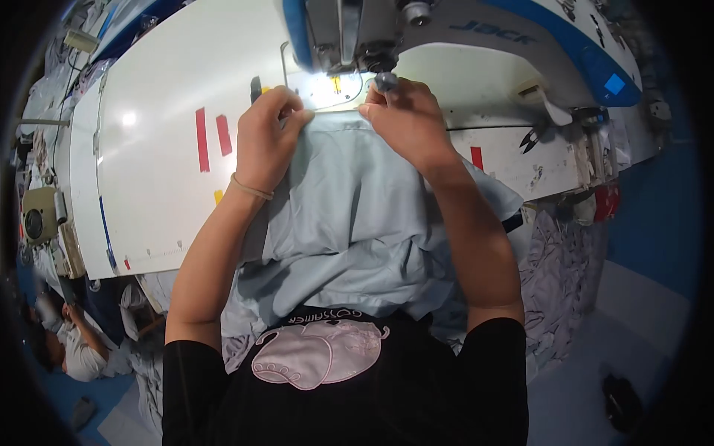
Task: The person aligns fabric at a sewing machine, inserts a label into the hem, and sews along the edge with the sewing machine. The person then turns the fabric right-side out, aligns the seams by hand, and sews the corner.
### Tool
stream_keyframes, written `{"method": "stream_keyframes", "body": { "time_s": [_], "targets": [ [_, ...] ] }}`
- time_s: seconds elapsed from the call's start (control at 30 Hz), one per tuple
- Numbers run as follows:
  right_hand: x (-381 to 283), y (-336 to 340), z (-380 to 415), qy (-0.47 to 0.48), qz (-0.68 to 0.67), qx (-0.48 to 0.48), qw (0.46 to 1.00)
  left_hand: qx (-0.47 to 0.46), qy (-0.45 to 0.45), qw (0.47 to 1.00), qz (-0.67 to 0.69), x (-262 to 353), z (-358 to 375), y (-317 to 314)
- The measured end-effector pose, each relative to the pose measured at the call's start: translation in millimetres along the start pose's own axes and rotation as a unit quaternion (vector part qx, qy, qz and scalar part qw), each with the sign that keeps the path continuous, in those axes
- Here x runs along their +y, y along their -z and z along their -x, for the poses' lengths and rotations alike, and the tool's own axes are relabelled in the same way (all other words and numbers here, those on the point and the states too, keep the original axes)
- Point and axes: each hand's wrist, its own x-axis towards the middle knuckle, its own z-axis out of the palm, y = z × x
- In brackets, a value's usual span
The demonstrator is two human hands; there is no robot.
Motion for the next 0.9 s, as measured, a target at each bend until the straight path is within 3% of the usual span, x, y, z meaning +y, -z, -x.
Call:
{"method": "stream_keyframes", "body": {
  "time_s": [0.07, 0.13, 0.17, 0.27, 0.3, 0.4, 0.43, 0.47, 0.53, 0.73, 0.8, 0.83, 0.9],
  "targets": [
    [23, -1, -16, 0.003, -0.052, -0.003, 0.999, 0.0, -0.002, 1.0, 0.005, 1, -11, -4],
    [52, -9, -32, 0.139, 0.017, 0.065, 0.988, 0.0, -0.001, 1.0, 0.009, 1, -19, -8],
    [61, -13, -35, 0.15, -0.026, 0.076, 0.985, 0.002, 0.003, 1.0, 0.009, 0, -22, -10],
    [113, -26, -51, 0.209, -0.065, 0.025, 0.975, 0.008, 0.005, 1.0, 0.005, 0, -28, -11],
    [118, -25, -50, 0.158, -0.145, -0.034, 0.976, 0.011, 0.008, 1.0, 0.001, 1, -29, -11],
    [129, -28, -48, 0.091, -0.26, -0.048, 0.96, 0.019, 0.014, 1.0, 0.003, 2, -32, -13],
    [109, -35, -50, 0.233, -0.303, 0.071, 0.921, 0.017, 0.013, 1.0, 0.003, 2, -33, -14],
    [100, -24, -48, 0.232, -0.303, 0.072, 0.921, 0.019, 0.013, 1.0, -0.001, 2, -34, -14],
    [85, -6, -45, 0.367, -0.078, 0.116, 0.92, 0.023, 0.01, 1.0, -0.006, 1, -36, -15],
    [71, -3, -45, 0.293, -0.125, 0.107, 0.942, 0.009, 0.019, 0.999, -0.025, 5, -38, -12],
    [72, -6, -44, 0.251, -0.104, 0.111, 0.956, 0.095, -0.185, 0.971, -0.12, 6, -40, -11],
    [85, -18, -50, 0.262, -0.15, 0.128, 0.945, 0.032, -0.203, 0.972, -0.114, 3, -37, -6],
    [93, -19, -51, 0.273, -0.195, 0.139, 0.932, -0.008, -0.219, 0.97, -0.1, 9, -32, -2]
  ]
}}
